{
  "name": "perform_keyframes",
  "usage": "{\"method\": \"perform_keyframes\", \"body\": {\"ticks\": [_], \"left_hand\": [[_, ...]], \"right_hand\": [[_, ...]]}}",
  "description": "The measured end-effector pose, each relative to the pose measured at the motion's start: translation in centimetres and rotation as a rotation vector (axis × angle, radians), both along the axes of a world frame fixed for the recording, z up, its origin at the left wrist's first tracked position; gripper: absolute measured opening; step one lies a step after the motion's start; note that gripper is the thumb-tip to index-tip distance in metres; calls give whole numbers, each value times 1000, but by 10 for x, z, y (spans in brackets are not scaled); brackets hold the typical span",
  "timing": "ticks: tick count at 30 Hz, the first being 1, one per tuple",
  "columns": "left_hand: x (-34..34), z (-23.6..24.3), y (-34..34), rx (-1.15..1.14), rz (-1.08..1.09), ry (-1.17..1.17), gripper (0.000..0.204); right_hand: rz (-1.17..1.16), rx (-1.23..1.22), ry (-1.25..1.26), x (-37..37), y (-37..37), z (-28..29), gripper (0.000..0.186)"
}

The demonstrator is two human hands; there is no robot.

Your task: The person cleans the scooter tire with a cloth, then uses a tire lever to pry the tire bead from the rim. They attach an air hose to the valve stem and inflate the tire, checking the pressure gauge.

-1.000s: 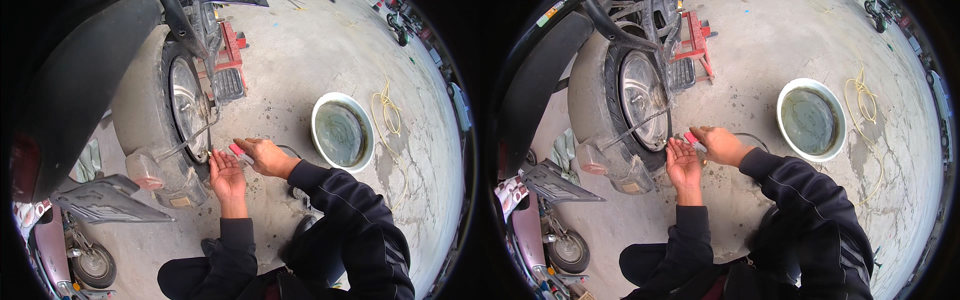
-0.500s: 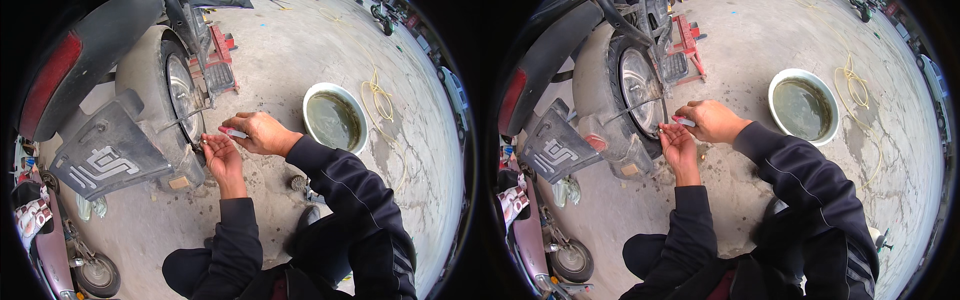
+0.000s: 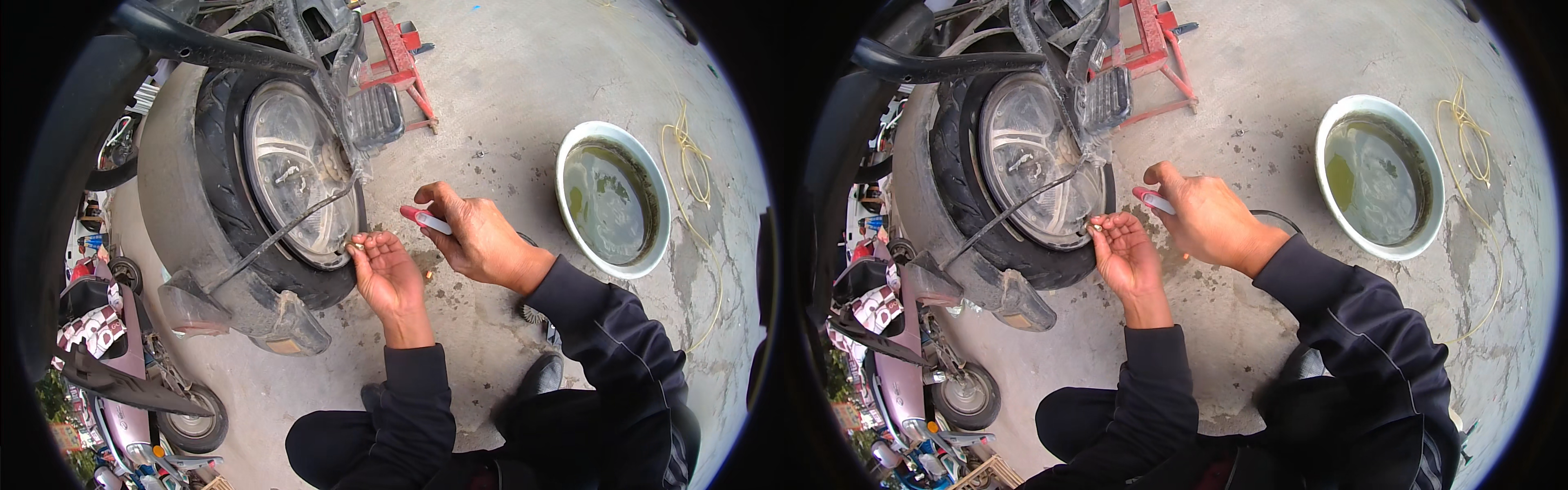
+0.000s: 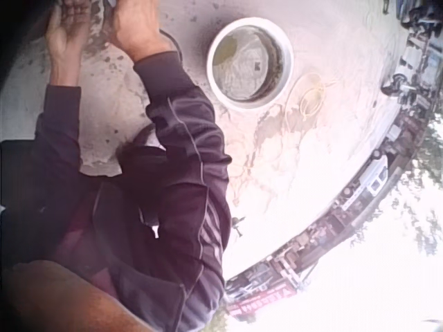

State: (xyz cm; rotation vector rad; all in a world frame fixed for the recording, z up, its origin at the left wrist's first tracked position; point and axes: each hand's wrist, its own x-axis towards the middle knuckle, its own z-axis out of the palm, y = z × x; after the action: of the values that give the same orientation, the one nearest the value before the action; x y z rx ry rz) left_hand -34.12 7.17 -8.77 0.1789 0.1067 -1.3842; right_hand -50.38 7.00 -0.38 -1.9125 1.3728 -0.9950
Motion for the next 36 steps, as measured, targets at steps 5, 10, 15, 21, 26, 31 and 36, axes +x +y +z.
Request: {"method": "perform_keyframes", "body": {"ticks": [5,10,15,21,26,31,36], "left_hand": [[3,-3,1,-52,-22,11,14],[14,1,11,-66,-183,236,19],[14,15,17,-64,-311,445,12],[12,29,17,-28,-363,617,8],[14,27,17,-25,-398,723,11],[10,25,19,28,-310,589,19],[8,29,22,-2,-293,577,21]], "right_hand": [[131,-22,-22,1,-2,-17,33],[257,-353,131,10,-6,-19,36],[290,-541,224,20,-3,0,31],[354,-622,311,41,-3,14,30],[290,-671,356,54,-2,13,31],[301,-657,442,51,-5,12,31],[287,-587,449,53,-4,10,30]]}}
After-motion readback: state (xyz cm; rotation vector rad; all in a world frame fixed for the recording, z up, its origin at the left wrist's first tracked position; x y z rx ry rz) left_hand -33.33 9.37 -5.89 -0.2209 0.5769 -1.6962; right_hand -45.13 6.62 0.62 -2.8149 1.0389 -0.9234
